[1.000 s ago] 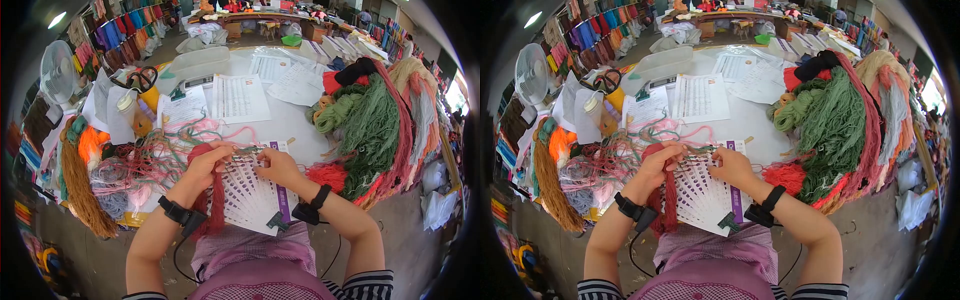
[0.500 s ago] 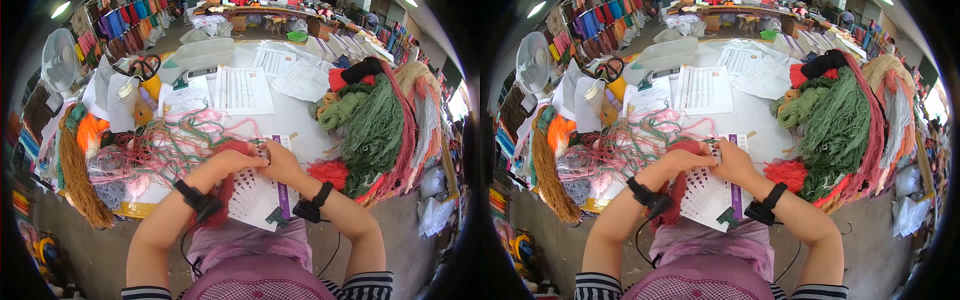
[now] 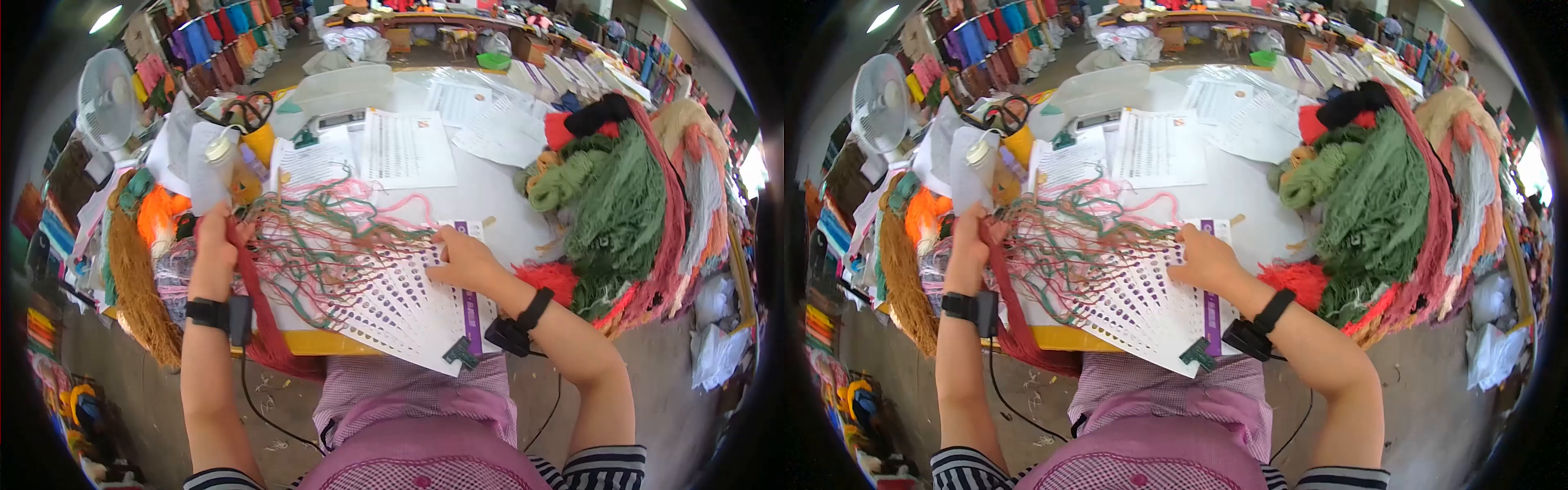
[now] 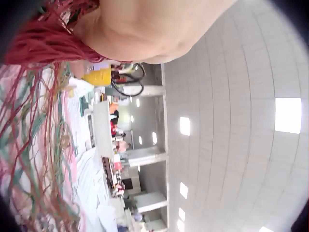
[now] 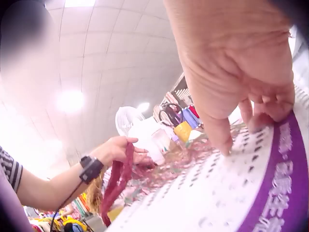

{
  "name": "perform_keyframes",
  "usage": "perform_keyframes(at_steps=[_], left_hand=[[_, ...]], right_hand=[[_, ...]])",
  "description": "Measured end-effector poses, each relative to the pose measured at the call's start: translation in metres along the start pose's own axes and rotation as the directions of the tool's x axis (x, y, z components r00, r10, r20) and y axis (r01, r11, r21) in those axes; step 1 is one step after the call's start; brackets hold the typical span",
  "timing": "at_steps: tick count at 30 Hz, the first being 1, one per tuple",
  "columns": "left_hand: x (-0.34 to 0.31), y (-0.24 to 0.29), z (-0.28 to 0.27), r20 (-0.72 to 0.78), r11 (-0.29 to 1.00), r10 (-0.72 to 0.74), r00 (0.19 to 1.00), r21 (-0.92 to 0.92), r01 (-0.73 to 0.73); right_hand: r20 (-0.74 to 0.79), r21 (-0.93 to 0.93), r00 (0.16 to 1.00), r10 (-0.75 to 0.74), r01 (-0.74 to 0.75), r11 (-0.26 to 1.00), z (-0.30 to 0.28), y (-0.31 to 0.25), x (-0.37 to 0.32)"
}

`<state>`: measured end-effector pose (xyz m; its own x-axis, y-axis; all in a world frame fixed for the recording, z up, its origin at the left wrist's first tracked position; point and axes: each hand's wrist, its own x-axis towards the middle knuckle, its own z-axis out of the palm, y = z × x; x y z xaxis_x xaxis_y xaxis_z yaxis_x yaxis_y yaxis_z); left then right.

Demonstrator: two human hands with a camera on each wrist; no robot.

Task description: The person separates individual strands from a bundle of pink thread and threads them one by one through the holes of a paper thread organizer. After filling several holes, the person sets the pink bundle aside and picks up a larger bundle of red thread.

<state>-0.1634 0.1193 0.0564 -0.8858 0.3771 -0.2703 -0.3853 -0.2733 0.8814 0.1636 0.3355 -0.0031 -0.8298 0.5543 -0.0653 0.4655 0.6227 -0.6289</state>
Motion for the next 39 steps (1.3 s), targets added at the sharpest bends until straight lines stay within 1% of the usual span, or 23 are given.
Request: perform_keyframes(at_steps=[1,2,6,8,9,11,13,14,16,19,22,24,26,28,30,31,32,33,34,35,36,37,39], left_hand=[[0.000,-0.003,-0.005,-0.076,0.991,0.037,0.996,0.134,-0.026],[0.010,-0.014,-0.013,0.004,0.987,-0.010,1.000,0.158,0.010],[-0.058,-0.034,0.039,0.320,0.922,-0.109,0.941,0.387,-0.025],[-0.088,-0.040,0.064,0.365,0.953,-0.120,0.923,0.304,0.004],[-0.098,-0.043,0.074,0.407,0.974,-0.122,0.905,0.223,0.031],[-0.104,-0.050,0.081,0.443,0.978,-0.129,0.887,0.205,0.040],[-0.112,-0.052,0.085,0.621,0.970,-0.234,0.748,0.199,0.138],[-0.121,-0.056,0.090,0.558,0.972,-0.231,0.797,0.157,0.172],[-0.130,-0.056,0.094,0.575,0.974,-0.222,0.787,0.158,0.159],[-0.131,-0.057,0.094,0.584,0.979,-0.200,0.787,0.153,0.136],[-0.122,-0.061,0.091,0.615,0.980,-0.192,0.765,0.155,0.121],[-0.117,-0.063,0.091,0.561,0.985,-0.168,0.811,0.064,0.160],[-0.105,-0.064,0.083,0.538,0.986,-0.168,0.826,0.087,0.144],[-0.084,-0.064,0.070,0.432,0.982,-0.185,0.883,0.112,0.151],[-0.048,-0.060,0.041,0.356,0.981,-0.177,0.918,0.141,0.135],[-0.032,-0.057,0.025,0.292,0.977,-0.176,0.940,0.172,0.129],[-0.018,-0.053,0.009,0.256,0.974,-0.169,0.952,0.189,0.123],[-0.006,-0.047,-0.005,0.221,0.972,-0.161,0.962,0.203,0.116],[0.000,-0.040,-0.016,0.242,0.939,-0.142,0.960,0.340,0.053],[0.006,-0.033,-0.027,0.266,0.883,-0.128,0.956,0.468,-0.012],[0.017,-0.030,-0.040,0.266,0.883,-0.140,0.954,0.469,-0.001],[0.024,-0.025,-0.048,0.202,0.598,-0.005,0.979,0.786,-0.159],[0.031,-0.036,-0.054,0.211,0.176,0.128,0.969,0.957,-0.232]], right_hand=[[0.029,0.009,0.999,-0.020,0.020,1.000,-0.002,-0.002,0.004],[0.032,0.006,0.998,-0.050,0.050,0.999,-0.006,-0.007,0.008],[-0.041,0.392,0.963,-0.267,0.261,0.882,-0.017,-0.049,0.006],[-0.091,0.594,0.928,-0.362,0.343,0.728,-0.015,-0.068,0.015],[-0.095,0.589,0.929,-0.359,0.343,0.732,-0.014,-0.076,0.016],[0.032,0.711,0.946,-0.321,0.205,0.673,-0.012,-0.091,0.016],[-0.018,0.766,0.947,-0.320,0.219,0.605,0.000,-0.095,0.022],[0.033,0.783,0.939,-0.341,0.188,0.593,0.001,-0.096,0.023],[0.090,0.798,0.927,-0.365,0.152,0.583,0.001,-0.097,0.024],[0.053,0.756,0.954,-0.295,0.154,0.636,-0.001,-0.096,0.021],[0.002,0.827,0.950,-0.312,0.174,0.534,-0.004,-0.092,0.018],[-0.070,0.961,0.953,-0.294,0.144,0.237,-0.013,-0.089,0.016],[-0.210,0.976,0.954,-0.215,0.218,0.016,-0.036,-0.094,0.005],[-0.292,0.954,0.918,-0.268,0.259,-0.151,-0.074,-0.077,-0.004],[-0.416,0.909,0.893,-0.171,0.406,-0.093,-0.123,-0.040,-0.015],[-0.449,0.890,0.872,-0.193,0.419,-0.180,-0.151,-0.017,-0.022],[-0.590,0.805,0.806,0.053,0.592,-0.036,-0.177,-0.013,-0.036],[-0.639,0.768,0.769,-0.018,0.637,-0.064,-0.209,0.012,-0.052],[-0.756,0.655,0.634,0.164,0.737,0.169,-0.230,0.014,-0.072],[-0.871,0.491,0.424,0.249,0.784,0.381,-0.248,0.022,-0.086],[-0.908,0.414,0.388,0.159,0.773,0.480,-0.267,0.045,-0.101],[-0.907,0.416,0.389,0.162,0.765,0.491,-0.261,0.030,-0.103],[-0.998,0.029,-0.043,0.055,0.463,0.886,-0.241,0.004,-0.105]])
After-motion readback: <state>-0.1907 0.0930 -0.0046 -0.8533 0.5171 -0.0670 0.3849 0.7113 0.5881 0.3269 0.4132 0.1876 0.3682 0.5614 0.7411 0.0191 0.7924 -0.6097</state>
